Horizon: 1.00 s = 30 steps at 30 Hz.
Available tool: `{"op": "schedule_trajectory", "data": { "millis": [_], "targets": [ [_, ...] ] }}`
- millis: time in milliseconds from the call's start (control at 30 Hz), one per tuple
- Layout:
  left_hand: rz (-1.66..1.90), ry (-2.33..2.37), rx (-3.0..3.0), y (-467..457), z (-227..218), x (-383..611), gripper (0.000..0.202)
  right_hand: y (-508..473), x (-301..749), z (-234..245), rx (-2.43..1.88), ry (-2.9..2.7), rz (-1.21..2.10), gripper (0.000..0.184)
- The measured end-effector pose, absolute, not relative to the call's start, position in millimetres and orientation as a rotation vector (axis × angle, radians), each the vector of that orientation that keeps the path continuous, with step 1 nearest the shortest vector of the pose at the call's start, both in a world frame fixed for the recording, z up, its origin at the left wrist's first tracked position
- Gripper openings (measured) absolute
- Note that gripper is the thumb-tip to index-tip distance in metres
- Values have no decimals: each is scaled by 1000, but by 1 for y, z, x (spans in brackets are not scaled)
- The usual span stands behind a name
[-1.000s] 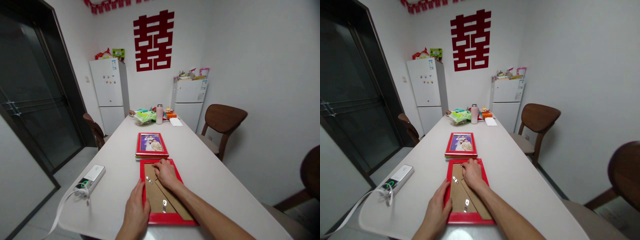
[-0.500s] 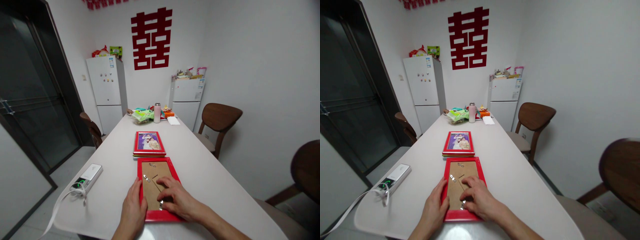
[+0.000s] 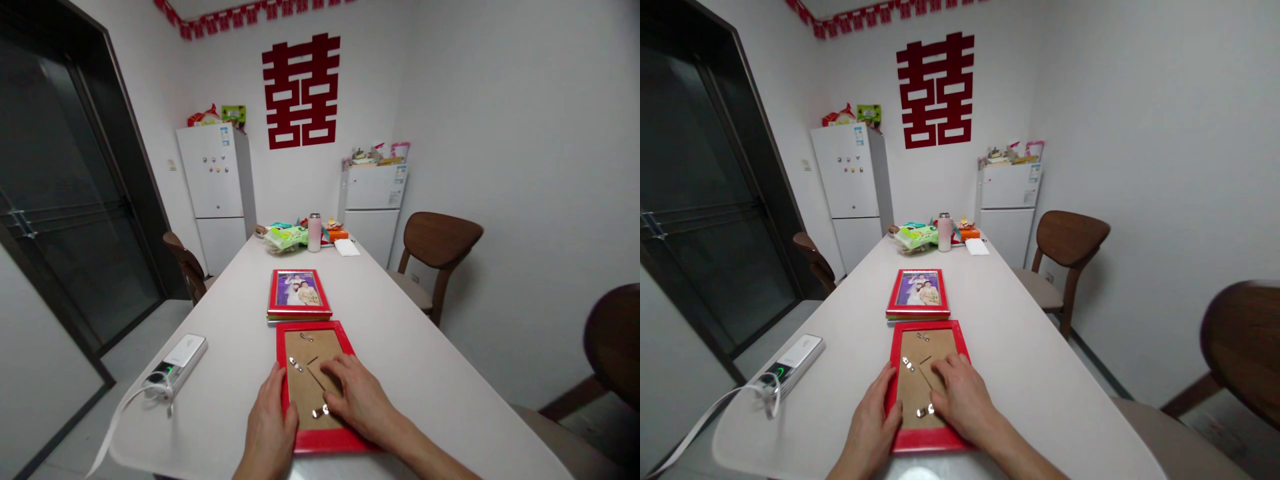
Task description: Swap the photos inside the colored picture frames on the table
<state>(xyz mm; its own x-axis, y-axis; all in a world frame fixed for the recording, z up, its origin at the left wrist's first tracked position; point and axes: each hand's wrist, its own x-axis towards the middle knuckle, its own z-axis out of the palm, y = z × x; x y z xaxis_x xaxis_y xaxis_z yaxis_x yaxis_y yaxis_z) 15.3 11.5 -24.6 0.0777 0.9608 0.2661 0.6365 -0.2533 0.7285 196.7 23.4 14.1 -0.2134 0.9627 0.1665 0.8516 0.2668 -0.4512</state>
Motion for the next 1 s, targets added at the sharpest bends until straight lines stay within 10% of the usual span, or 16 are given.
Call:
{"op": "schedule_trajectory", "data": {
  "millis": [1000],
  "targets": [
    [1107,1570,1152,26,3,-99,26,48,233,1,-1941,-1936,267,42]
  ]
}}
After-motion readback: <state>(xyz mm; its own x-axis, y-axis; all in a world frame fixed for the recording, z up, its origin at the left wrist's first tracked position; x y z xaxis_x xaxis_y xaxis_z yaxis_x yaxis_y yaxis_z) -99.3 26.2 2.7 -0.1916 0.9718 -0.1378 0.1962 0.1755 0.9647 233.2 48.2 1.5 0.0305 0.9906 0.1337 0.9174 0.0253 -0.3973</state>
